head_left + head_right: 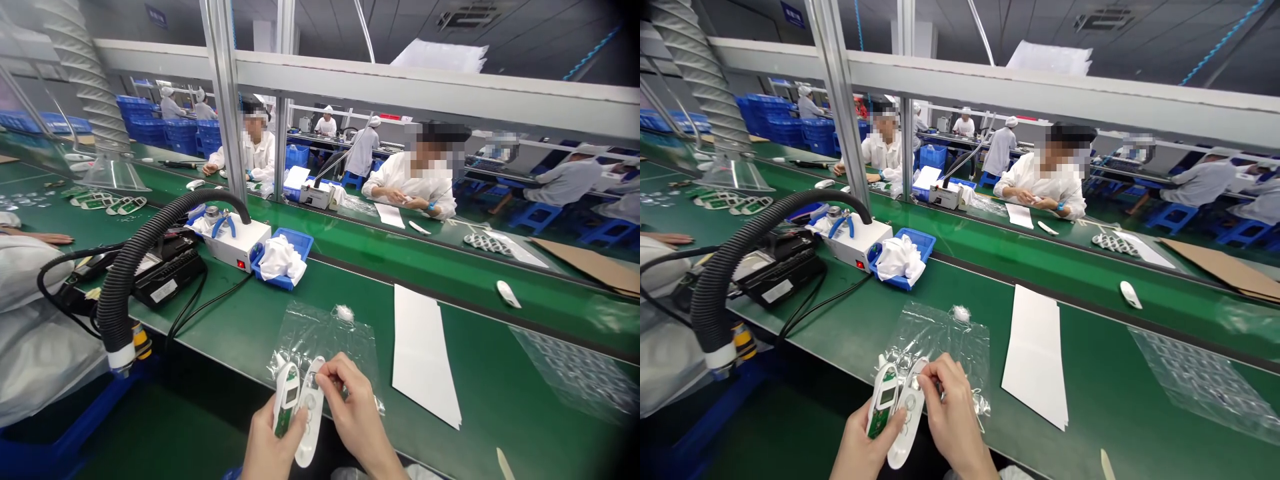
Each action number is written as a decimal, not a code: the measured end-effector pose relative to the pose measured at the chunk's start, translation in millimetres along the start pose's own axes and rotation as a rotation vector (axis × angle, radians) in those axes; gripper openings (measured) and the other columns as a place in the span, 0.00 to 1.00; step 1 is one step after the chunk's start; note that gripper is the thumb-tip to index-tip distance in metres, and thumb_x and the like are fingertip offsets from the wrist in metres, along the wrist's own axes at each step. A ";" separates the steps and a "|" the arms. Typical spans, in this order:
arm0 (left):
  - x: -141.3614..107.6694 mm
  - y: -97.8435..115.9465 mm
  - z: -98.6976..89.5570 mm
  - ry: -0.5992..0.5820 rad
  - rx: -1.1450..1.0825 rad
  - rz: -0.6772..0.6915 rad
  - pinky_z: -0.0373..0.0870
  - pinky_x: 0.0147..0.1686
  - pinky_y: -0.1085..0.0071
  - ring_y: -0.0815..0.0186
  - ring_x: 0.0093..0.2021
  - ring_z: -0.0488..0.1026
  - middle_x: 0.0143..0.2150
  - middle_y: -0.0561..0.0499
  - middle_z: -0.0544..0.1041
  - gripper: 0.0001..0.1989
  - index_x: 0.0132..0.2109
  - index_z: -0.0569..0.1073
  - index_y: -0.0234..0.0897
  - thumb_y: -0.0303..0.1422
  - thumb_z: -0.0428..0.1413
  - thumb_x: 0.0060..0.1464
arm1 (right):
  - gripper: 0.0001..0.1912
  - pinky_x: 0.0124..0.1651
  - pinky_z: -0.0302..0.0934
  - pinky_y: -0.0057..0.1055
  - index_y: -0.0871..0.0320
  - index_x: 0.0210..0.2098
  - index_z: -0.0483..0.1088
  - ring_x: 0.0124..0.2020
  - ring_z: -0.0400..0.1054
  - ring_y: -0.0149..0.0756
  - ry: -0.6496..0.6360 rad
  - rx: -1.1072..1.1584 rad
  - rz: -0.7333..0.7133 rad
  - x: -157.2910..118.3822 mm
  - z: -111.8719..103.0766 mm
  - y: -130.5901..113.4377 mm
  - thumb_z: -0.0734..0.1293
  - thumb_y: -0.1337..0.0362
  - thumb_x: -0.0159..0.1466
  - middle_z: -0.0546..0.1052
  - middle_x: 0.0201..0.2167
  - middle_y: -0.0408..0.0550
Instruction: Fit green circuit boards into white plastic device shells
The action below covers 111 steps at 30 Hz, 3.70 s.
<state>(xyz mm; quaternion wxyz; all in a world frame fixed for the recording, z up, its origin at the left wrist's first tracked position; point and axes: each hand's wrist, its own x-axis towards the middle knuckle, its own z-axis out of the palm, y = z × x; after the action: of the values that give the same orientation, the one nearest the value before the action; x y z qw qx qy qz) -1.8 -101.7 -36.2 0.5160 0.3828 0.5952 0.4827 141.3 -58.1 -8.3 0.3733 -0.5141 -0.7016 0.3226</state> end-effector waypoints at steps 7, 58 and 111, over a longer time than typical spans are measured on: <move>-1.9 3.0 -4.0 0.025 -0.017 -0.036 0.68 0.29 0.71 0.60 0.29 0.71 0.27 0.46 0.79 0.20 0.35 0.78 0.32 0.47 0.63 0.44 | 0.08 0.31 0.55 0.27 0.55 0.31 0.61 0.27 0.59 0.32 0.050 0.103 0.070 -2.5 9.9 2.2 0.61 0.61 0.67 0.65 0.27 0.41; 28.6 -38.2 -192.9 0.655 -0.661 -0.079 0.50 0.12 0.81 0.74 0.15 0.59 0.16 0.58 0.65 0.26 0.28 0.68 0.35 0.57 0.52 0.52 | 0.29 0.08 0.37 0.18 0.60 0.25 0.67 0.07 0.52 0.22 -0.450 1.067 0.628 33.5 280.7 -85.2 0.69 0.37 0.51 0.68 0.11 0.41; -13.0 1.7 -122.4 0.341 -0.605 -0.038 0.70 0.49 0.64 0.54 0.47 0.76 0.45 0.41 0.79 0.21 0.46 0.75 0.36 0.42 0.65 0.48 | 0.28 0.40 0.69 0.32 0.55 0.50 0.75 0.41 0.73 0.45 -0.302 0.877 0.200 -29.4 183.4 -33.3 0.70 0.45 0.56 0.76 0.43 0.55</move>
<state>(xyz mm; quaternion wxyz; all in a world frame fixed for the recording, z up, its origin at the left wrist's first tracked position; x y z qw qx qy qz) -120.0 -135.7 -31.1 0.5079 0.1153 0.5100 0.6846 -25.9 -107.8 -80.2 0.4159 -0.3206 -0.4927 0.6939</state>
